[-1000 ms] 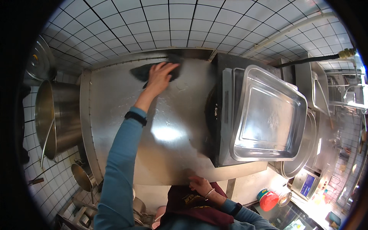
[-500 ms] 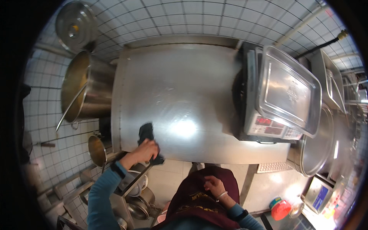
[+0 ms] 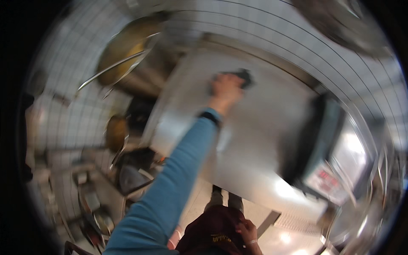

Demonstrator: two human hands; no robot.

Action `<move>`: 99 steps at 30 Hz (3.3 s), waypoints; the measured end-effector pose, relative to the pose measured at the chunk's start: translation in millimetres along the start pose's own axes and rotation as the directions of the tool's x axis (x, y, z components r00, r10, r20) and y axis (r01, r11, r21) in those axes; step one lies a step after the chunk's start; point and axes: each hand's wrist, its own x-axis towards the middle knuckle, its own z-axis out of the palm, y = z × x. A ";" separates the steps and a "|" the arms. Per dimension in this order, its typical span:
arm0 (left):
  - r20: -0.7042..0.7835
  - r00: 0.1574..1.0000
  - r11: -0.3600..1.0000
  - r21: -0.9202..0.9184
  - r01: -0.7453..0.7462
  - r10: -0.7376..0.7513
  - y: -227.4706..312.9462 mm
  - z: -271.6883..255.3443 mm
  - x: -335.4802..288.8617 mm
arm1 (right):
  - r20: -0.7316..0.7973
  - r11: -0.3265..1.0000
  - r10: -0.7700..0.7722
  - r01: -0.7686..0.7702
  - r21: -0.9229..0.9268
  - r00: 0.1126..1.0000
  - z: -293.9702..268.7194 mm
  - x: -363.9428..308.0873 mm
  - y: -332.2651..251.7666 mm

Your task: The person peels hard-boiled eggs one by one, rinses them under running water, and places them into a metal bowl. The person then transfers a cooked mixture from a pot into a bowl, retrieves a container of noodles from a refrigerator, and weighs a portion of noodles on a digital scale.

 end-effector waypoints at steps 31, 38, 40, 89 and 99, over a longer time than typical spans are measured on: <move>-0.681 0.099 0.595 -0.549 0.587 -0.725 34.7 -502.8 -868.4 | 0.955 0.592 -0.049 0.779 -0.207 0.292 262.4 -121.8 -96.7; -0.884 0.086 0.443 -0.144 0.885 -0.459 250.2 -627.5 -972.6 | 0.812 0.414 0.428 0.713 -0.566 0.396 215.2 -163.0 58.4; -0.908 -0.048 0.351 -0.209 0.913 -0.416 283.5 -626.8 -1011.7 | 0.735 0.253 0.554 0.762 -0.596 0.391 200.8 -177.1 107.2; 0.211 -0.514 -0.412 -0.855 0.316 -0.832 -26.0 -263.2 -2035.9 | -0.117 0.019 0.990 0.736 0.677 0.082 788.4 -814.0 1126.4; -0.310 -0.550 -0.358 -0.502 0.787 -0.775 -400.1 -380.4 -2363.2 | 0.299 -0.422 0.889 0.874 0.243 0.346 944.4 -791.7 1110.8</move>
